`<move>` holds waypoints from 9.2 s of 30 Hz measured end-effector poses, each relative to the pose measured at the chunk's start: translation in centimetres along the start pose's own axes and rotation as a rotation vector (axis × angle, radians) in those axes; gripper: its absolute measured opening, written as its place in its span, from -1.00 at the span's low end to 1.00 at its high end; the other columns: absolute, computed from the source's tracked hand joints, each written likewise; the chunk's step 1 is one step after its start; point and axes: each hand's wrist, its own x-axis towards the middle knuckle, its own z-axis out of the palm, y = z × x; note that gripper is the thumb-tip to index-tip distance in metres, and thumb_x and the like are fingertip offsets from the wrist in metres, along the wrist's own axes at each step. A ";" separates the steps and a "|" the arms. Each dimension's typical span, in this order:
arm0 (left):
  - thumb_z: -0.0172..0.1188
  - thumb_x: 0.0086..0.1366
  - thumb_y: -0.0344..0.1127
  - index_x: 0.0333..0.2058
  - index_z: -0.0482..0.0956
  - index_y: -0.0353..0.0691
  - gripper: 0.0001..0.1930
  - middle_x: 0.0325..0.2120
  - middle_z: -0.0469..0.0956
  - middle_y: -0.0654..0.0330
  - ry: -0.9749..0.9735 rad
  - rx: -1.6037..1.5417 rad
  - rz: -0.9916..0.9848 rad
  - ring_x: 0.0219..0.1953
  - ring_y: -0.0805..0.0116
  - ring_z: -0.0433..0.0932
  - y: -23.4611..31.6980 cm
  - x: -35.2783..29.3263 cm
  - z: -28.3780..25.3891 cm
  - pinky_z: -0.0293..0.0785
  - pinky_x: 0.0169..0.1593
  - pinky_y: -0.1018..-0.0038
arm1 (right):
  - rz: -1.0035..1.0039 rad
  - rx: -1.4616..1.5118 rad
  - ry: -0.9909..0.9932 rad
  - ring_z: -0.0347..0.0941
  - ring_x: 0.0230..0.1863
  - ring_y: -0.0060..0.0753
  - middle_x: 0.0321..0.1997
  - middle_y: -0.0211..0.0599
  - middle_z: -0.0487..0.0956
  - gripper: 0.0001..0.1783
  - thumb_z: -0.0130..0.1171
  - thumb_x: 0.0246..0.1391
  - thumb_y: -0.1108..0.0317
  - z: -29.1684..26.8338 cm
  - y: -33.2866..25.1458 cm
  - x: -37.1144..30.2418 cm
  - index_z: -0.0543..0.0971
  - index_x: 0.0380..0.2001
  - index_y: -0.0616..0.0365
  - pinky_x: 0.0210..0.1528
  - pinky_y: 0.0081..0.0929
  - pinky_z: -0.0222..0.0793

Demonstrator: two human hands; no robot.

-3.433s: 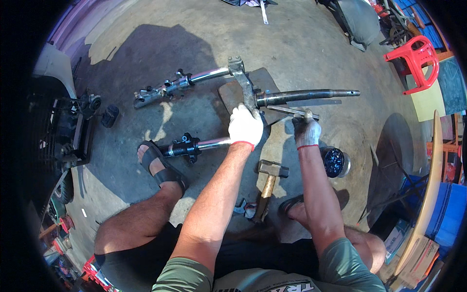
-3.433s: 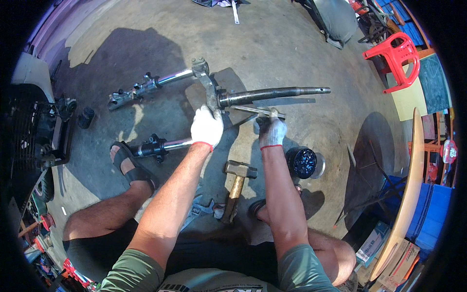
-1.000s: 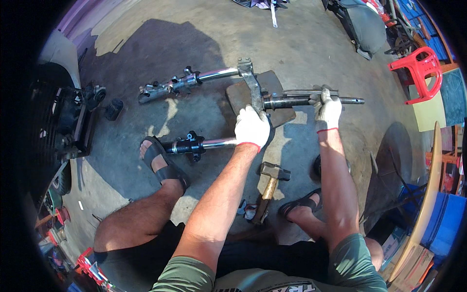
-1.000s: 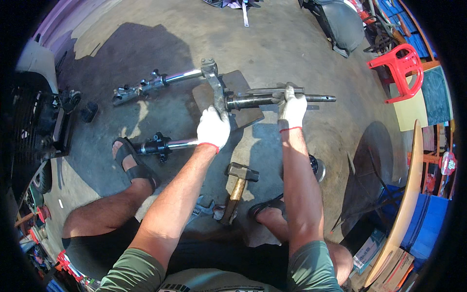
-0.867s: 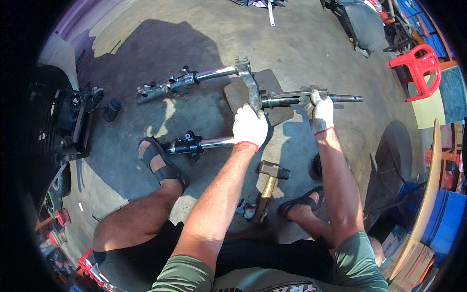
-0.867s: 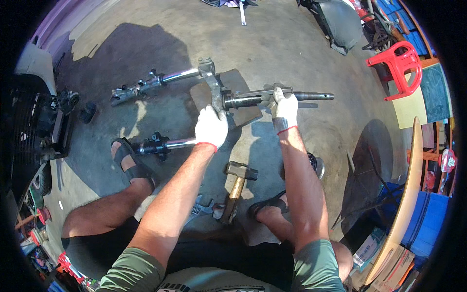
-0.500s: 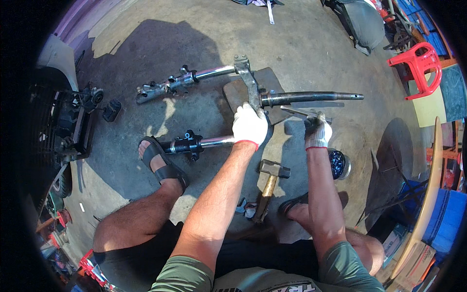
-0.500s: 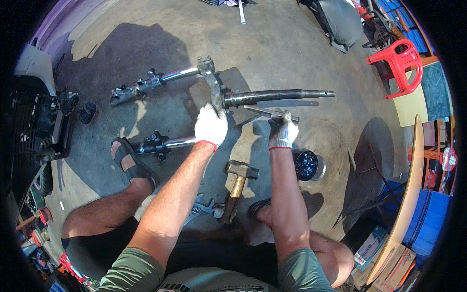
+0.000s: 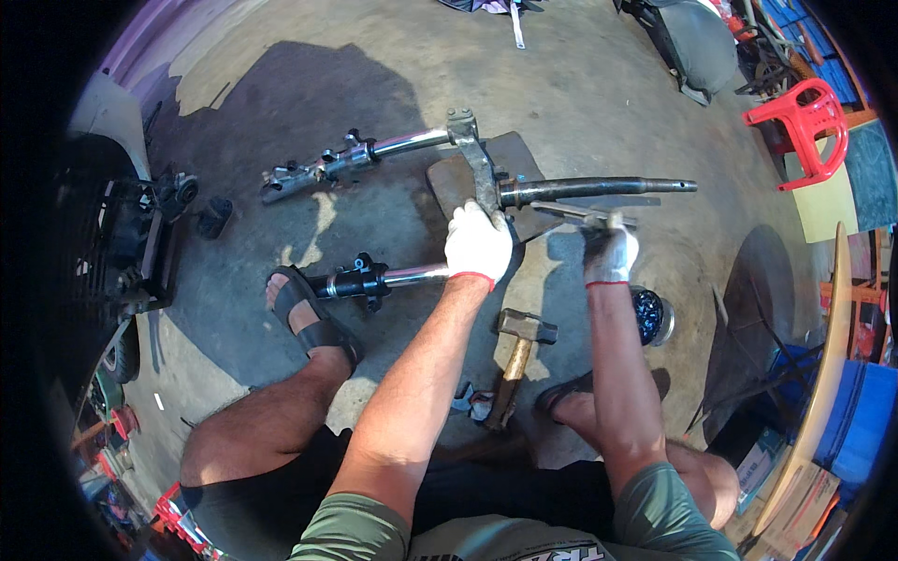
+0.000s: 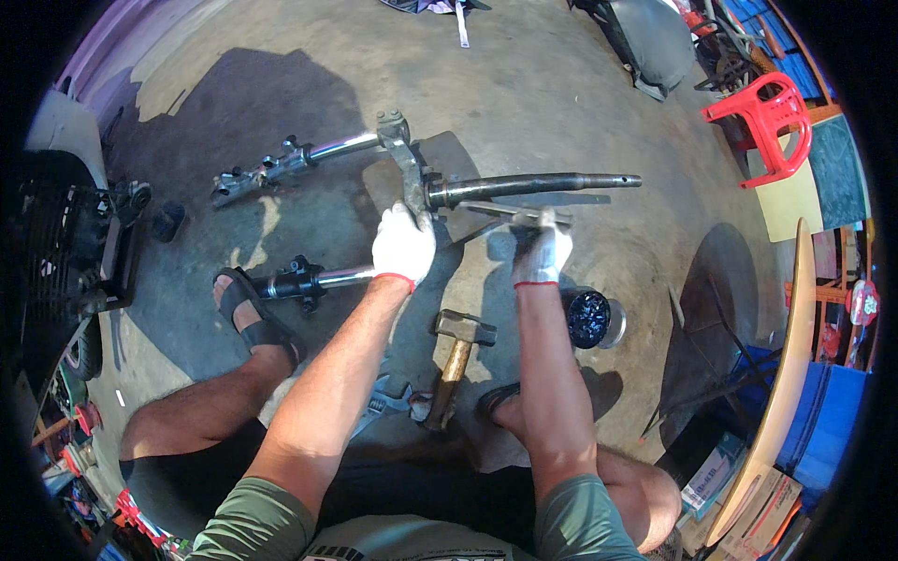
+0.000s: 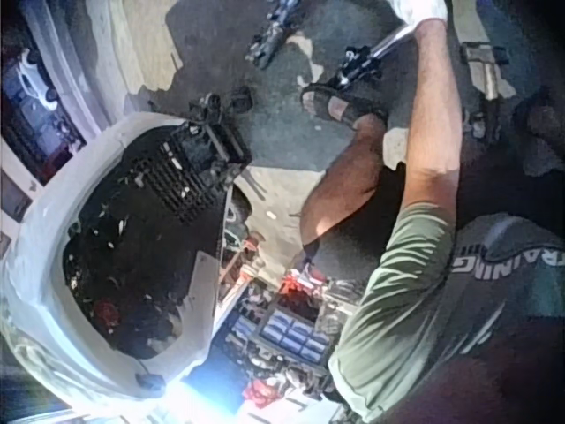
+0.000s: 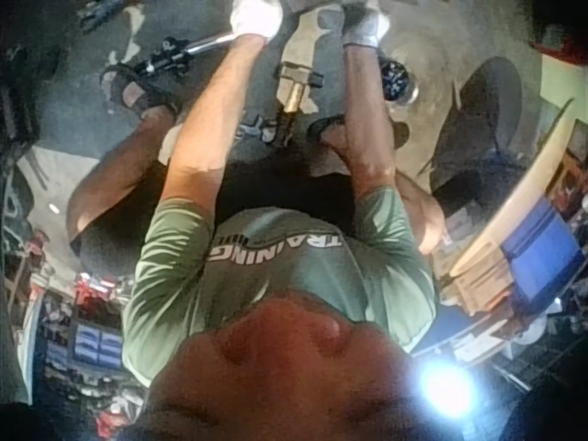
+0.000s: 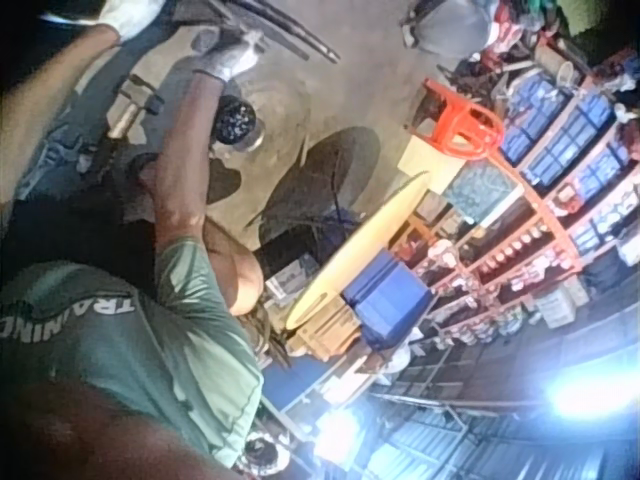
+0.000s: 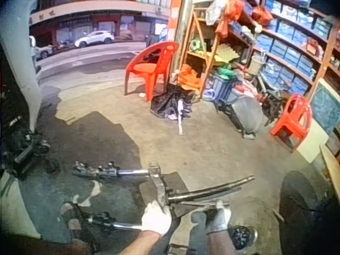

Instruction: The person sits on the floor in a cluttered garage and uses a hammer to repeatedly strike a metal car part, likely a suspension component, to adjust or separate it. The person handles the part with gloved hands and uses a hammer throughout the clip.

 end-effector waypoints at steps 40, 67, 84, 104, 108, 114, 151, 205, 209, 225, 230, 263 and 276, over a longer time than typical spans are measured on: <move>0.11 0.35 -0.10 -0.07 0.44 -0.42 -0.57 -0.19 0.50 -0.19 -0.007 -0.019 0.000 -0.10 -0.16 0.55 0.4 0.1 0.6 0.51 -0.02 0.09 | -0.032 -0.071 -0.022 0.60 -0.42 -0.19 -0.32 -0.15 0.60 -0.82 0.14 0.29 0.44 0.9 0.5 -1.6 0.51 -0.09 0.26 -0.41 -0.23 0.61; 0.12 0.33 -0.09 -0.11 0.43 -0.39 -0.59 -0.20 0.50 -0.18 0.007 -0.011 -0.016 -0.11 -0.16 0.55 0.0 0.0 0.2 0.51 -0.02 0.08 | -0.109 -0.625 -0.198 0.64 -0.40 -0.25 -0.28 -0.07 0.65 -0.69 0.11 0.33 0.30 8.7 -4.4 3.1 0.57 -0.20 0.44 -0.45 -0.41 0.59; 0.13 0.34 -0.11 -0.07 0.44 -0.42 -0.57 -0.20 0.50 -0.19 -0.001 -0.015 -0.005 -0.11 -0.16 0.56 0.1 0.2 0.4 0.51 -0.01 0.08 | -0.047 -0.023 0.081 0.59 -0.46 -0.28 -0.30 -0.20 0.63 -0.84 0.13 0.30 0.36 1.1 1.3 -1.7 0.54 -0.13 0.19 -0.40 -0.31 0.58; 0.10 0.35 -0.10 -0.08 0.43 -0.40 -0.59 -0.18 0.51 -0.19 -0.023 0.006 -0.008 -0.11 -0.16 0.56 0.0 0.1 0.2 0.51 -0.01 0.08 | -0.036 0.037 0.090 0.58 -0.39 -0.29 -0.27 -0.22 0.63 -0.82 0.17 0.29 0.34 0.3 0.2 -0.8 0.55 -0.16 0.24 -0.32 -0.29 0.57; 0.10 0.35 -0.09 -0.09 0.43 -0.40 -0.58 -0.19 0.50 -0.19 0.008 -0.013 0.002 -0.10 -0.17 0.56 0.3 0.2 0.3 0.51 -0.01 0.07 | -0.228 -0.278 0.146 0.59 -0.39 -0.31 -0.32 -0.22 0.63 -0.80 0.09 0.34 0.30 1.1 2.3 0.0 0.53 -0.16 0.23 -0.32 -0.31 0.57; 0.02 0.41 -0.06 -0.02 0.43 -0.42 -0.54 -0.16 0.51 -0.23 -0.033 -0.018 -0.005 -0.08 -0.20 0.56 0.6 0.1 0.3 0.50 0.00 0.04 | -0.100 -0.094 0.063 0.57 -0.34 -0.31 -0.25 -0.24 0.62 -0.81 0.15 0.29 0.37 -0.1 1.3 -0.7 0.50 -0.09 0.21 -0.31 -0.31 0.59; 0.04 0.40 -0.07 0.00 0.43 -0.45 -0.53 -0.18 0.51 -0.24 0.016 0.008 0.006 -0.10 -0.19 0.56 0.0 0.1 0.5 0.51 -0.02 0.06 | -0.080 -0.554 -0.127 0.59 -0.46 -0.26 -0.38 -0.11 0.63 -0.76 0.13 0.27 0.36 9.4 -4.9 4.2 0.59 -0.28 0.40 -0.44 -0.35 0.54; 0.10 0.36 -0.09 -0.06 0.44 -0.43 -0.56 -0.18 0.51 -0.20 0.010 -0.007 0.004 -0.10 -0.15 0.56 0.1 0.1 0.4 0.51 -0.02 0.07 | 0.020 -0.047 0.106 0.60 -0.48 -0.29 -0.37 -0.20 0.61 -0.84 0.11 0.31 0.37 0.4 1.5 -1.6 0.51 -0.12 0.21 -0.42 -0.33 0.62; 0.10 0.36 -0.09 -0.07 0.43 -0.42 -0.57 -0.20 0.50 -0.20 -0.010 -0.014 -0.001 -0.11 -0.15 0.56 0.4 0.1 0.4 0.50 -0.03 0.07 | 0.010 0.040 0.108 0.60 -0.43 -0.24 -0.32 -0.20 0.62 -0.85 0.08 0.32 0.41 -0.5 1.5 -0.3 0.51 -0.09 0.19 -0.34 -0.32 0.63; 0.04 0.40 -0.07 -0.08 0.44 -0.42 -0.57 -0.18 0.51 -0.24 -0.017 -0.021 -0.004 -0.09 -0.19 0.56 0.5 0.0 0.1 0.50 0.00 0.05 | -0.133 -0.374 -0.096 0.63 -0.41 -0.22 -0.35 -0.07 0.62 -0.76 0.08 0.34 0.37 6.3 -5.8 2.5 0.51 -0.18 0.42 -0.48 -0.38 0.55; 0.06 0.39 -0.08 -0.09 0.44 -0.41 -0.58 -0.19 0.51 -0.23 0.009 -0.012 -0.018 -0.10 -0.20 0.56 -0.4 0.2 0.0 0.50 -0.02 0.04 | -0.102 -0.527 -0.211 0.63 -0.34 -0.23 -0.29 -0.01 0.62 -0.73 0.09 0.34 0.36 7.3 -3.3 4.2 0.50 -0.16 0.45 -0.39 -0.39 0.58; 0.08 0.37 -0.08 -0.09 0.44 -0.39 -0.59 -0.18 0.51 -0.21 -0.003 -0.009 -0.005 -0.11 -0.18 0.56 0.4 0.0 0.3 0.50 -0.01 0.04 | -0.095 -0.144 0.089 0.55 -0.43 -0.37 -0.30 -0.29 0.61 -0.86 0.13 0.31 0.34 -0.1 2.5 -0.5 0.54 -0.15 0.16 -0.39 -0.40 0.54; 0.05 0.39 -0.08 -0.01 0.43 -0.44 -0.54 -0.14 0.50 -0.25 -0.040 -0.020 -0.003 -0.07 -0.20 0.55 0.9 0.0 0.3 0.49 0.01 0.05 | -0.127 -0.284 0.015 0.60 -0.43 -0.22 -0.34 -0.12 0.64 -0.80 0.12 0.32 0.33 1.3 0.1 -0.7 0.56 -0.17 0.27 -0.35 -0.29 0.59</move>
